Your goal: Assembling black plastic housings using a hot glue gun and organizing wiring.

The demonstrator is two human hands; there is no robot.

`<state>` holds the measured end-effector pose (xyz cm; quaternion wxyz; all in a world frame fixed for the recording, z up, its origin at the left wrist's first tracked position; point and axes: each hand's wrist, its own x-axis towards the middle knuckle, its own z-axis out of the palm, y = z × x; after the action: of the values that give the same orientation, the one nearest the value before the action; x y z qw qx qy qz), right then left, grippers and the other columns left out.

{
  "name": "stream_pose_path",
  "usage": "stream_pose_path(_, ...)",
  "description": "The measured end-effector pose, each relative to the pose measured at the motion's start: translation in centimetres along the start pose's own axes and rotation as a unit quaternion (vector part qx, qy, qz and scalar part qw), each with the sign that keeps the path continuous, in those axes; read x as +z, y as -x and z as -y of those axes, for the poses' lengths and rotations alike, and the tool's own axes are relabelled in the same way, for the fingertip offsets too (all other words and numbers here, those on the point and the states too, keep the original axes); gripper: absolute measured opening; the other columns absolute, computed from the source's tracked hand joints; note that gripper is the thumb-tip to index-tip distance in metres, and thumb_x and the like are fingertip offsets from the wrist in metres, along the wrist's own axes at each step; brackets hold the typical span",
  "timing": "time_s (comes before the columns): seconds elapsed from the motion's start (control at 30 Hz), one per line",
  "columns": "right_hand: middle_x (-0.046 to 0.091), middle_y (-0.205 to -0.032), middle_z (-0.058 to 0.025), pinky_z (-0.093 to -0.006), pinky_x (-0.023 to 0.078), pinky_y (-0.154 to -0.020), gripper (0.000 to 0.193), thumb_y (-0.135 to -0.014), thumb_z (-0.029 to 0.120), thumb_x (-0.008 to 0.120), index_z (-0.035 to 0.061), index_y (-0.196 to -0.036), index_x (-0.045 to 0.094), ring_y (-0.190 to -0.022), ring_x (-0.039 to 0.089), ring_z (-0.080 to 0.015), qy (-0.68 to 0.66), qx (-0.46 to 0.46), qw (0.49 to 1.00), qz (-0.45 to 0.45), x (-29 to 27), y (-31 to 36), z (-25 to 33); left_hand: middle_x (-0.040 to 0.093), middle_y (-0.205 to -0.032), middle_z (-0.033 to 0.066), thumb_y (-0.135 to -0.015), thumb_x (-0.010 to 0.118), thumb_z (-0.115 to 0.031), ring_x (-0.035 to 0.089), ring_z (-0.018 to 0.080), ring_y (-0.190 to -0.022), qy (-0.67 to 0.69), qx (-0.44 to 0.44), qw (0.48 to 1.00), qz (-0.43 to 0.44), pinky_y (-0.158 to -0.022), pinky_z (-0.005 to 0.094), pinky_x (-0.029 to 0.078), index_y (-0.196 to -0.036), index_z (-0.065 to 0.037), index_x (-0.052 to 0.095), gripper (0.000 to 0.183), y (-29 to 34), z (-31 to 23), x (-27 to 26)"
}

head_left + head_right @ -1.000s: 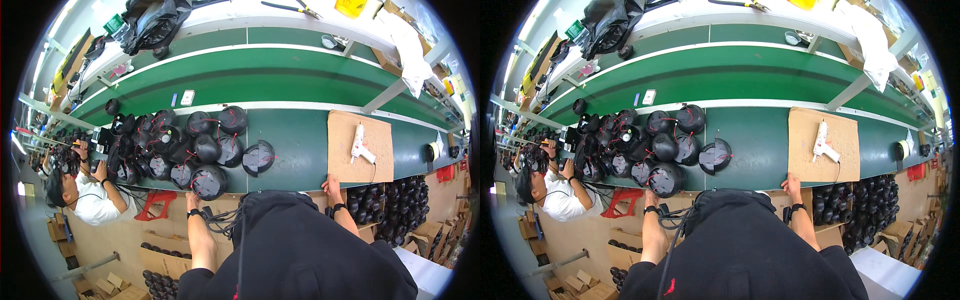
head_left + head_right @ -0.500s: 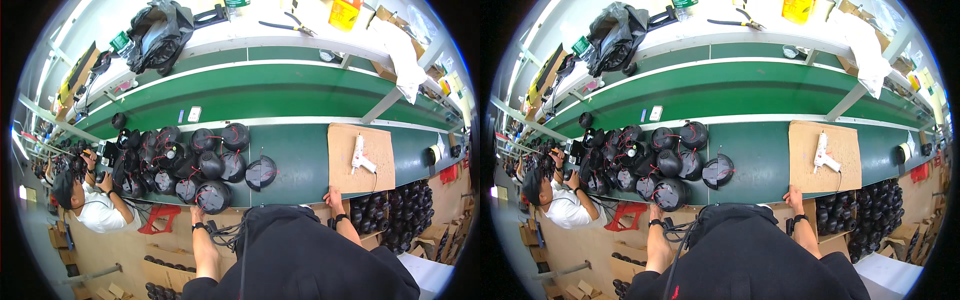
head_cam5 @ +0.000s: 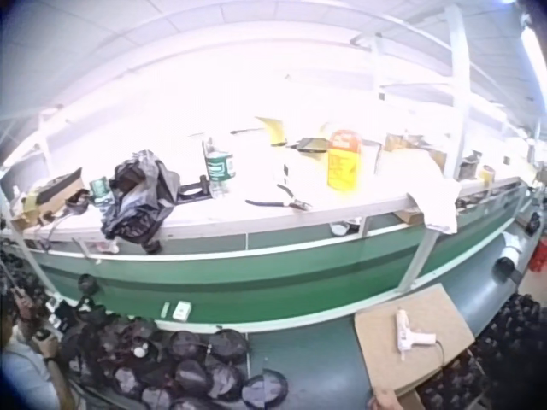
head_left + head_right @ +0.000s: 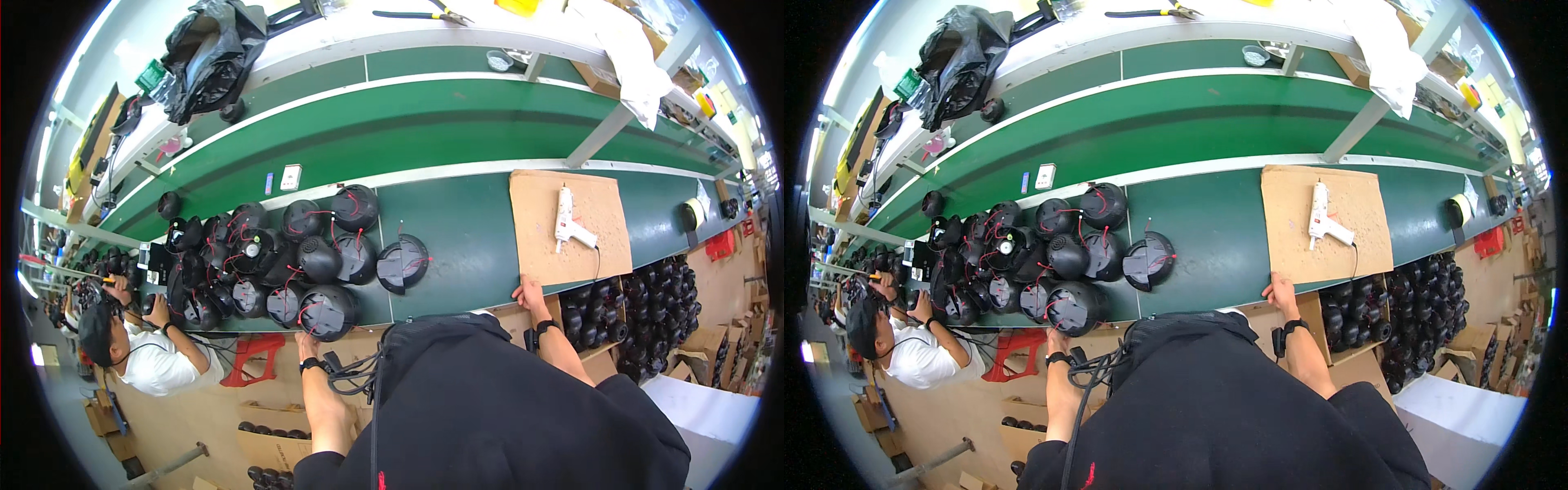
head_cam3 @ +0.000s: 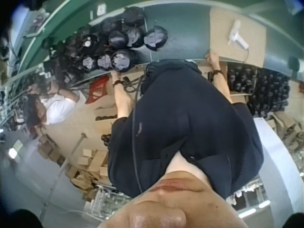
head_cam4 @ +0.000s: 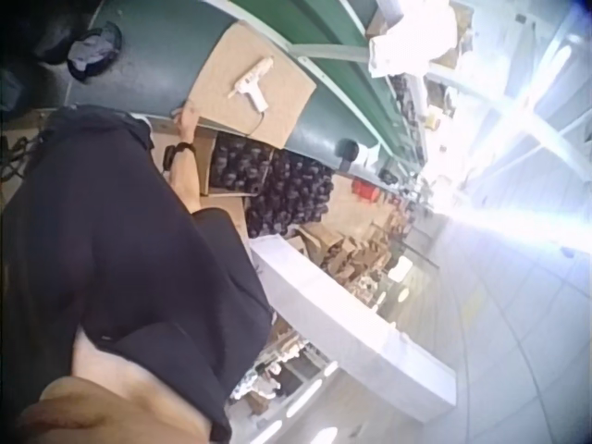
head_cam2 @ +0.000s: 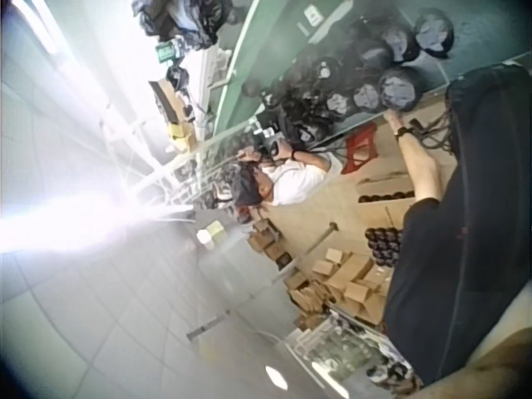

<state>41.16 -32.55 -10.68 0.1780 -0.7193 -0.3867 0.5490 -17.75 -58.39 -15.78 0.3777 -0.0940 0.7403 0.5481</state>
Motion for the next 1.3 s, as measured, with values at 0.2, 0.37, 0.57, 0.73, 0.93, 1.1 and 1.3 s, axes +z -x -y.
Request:
stream_pose_path(0.2, 0.058, -0.052, -0.0083, -0.0253, 0.033, -0.034, 0.059, -0.095, 0.049, 0.045, -0.0024, -0.074, 0.066, -0.035, 0.045, -0.0122, 0.027, 0.018, 0.992, 0.123, -0.3, 1.0, 1.3, 0.062, -0.11, 0.01, -0.081, 0.07, -0.019, 0.061, 0.0275, -0.098, -0.004, 0.003, 0.999, 0.051, -0.08, 0.0451, 0.048, -0.121, -0.015, 0.049, 0.046, -1.0, 0.6, -2.8)
stream_pose_path(0.37, 0.063, -0.078, -0.0068, -0.029, 0.051, -0.051, 0.028, -0.092, 0.028, 0.056, 0.0012, -0.096, 0.063, -0.058, 0.06, -0.0151, 0.189, -0.041, 0.913, 0.358, 1.6, 9.4, 3.7, 0.068, -0.097, 0.0021, -0.085, 0.064, -0.028, 0.065, 0.0207, -0.086, 0.008, 0.004, 1.0, -0.003, -0.069, 0.0355, 0.052, -0.109, -0.018, 0.062, 0.026, -1.2, 1.1, -2.9)
stream_pose_path(0.57, 0.062, -0.079, -0.0037, -0.0222, 0.046, -0.045, 0.028, -0.092, 0.019, 0.051, 0.0026, -0.113, 0.06, -0.056, 0.057, -0.0106, 0.207, 0.027, 0.913, 0.35, 0.2, 12.7, 2.9, 0.068, -0.097, 0.0032, -0.086, 0.064, -0.023, 0.065, 0.0207, -0.084, 0.047, -0.01, 0.997, 0.054, -0.068, 0.0341, 0.053, -0.109, -0.016, 0.063, 0.024, -2.3, 0.8, -3.0)
stream_pose_path(0.73, 0.065, -0.081, 0.0024, -0.0177, 0.043, -0.042, 0.034, -0.09, 0.005, 0.049, 0.0037, -0.123, 0.055, -0.054, 0.053, -0.0003, 0.064, 0.092, 0.86, 0.497, -2.0, 15.0, 5.4, 0.062, -0.105, 0.01, -0.086, 0.064, -0.019, 0.063, 0.0231, -0.089, 0.061, -0.006, 0.996, 0.07, -0.073, 0.037, 0.053, -0.116, -0.006, 0.055, 0.034, -2.1, 0.7, -3.8)
stream_pose_path(0.93, 0.064, -0.118, -0.0061, -0.0196, 0.051, -0.083, 0.04, -0.094, 0.001, 0.048, -0.0021, -0.133, 0.048, -0.096, 0.062, -0.0073, -0.101, 0.061, 0.852, 0.509, -1.0, 15.3, 4.0, 0.064, -0.102, 0.0105, -0.088, 0.062, -0.022, 0.065, 0.0244, -0.086, -0.086, 0.089, 0.99, 0.075, -0.071, 0.0376, 0.054, -0.115, -0.006, 0.057, 0.032, -0.8, 0.8, -2.7)
stream_pose_path(1.1, 0.063, -0.121, -0.0088, -0.0231, 0.048, -0.089, 0.038, -0.094, 0.002, 0.048, -0.0073, -0.131, 0.049, -0.099, 0.062, -0.0104, -0.105, 0.003, 0.82, 0.563, -0.6, 16.9, 5.9, 0.067, -0.101, 0.0097, -0.089, 0.061, -0.027, 0.066, 0.0257, -0.086, -0.292, 0.213, 0.928, 0.086, -0.07, 0.0393, 0.054, -0.115, -0.008, 0.059, 0.032, -0.4, 1.9, -4.4)
stream_pose_path(1.3, 0.064, -0.117, -0.0145, -0.0348, 0.05, -0.081, 0.037, -0.091, 0.02, 0.052, -0.003, -0.119, 0.057, -0.098, 0.061, -0.0201, 0.194, -0.112, 0.814, 0.537, 1.2, 12.8, 1.4, 0.064, -0.084, 0.0111, -0.09, 0.06, -0.017, 0.065, 0.0215, -0.068, -0.1, -0.04, 0.982, 0.156, -0.057, 0.0316, 0.053, -0.11, -0.004, 0.058, 0.024, 0.9, 5.3, -3.6)
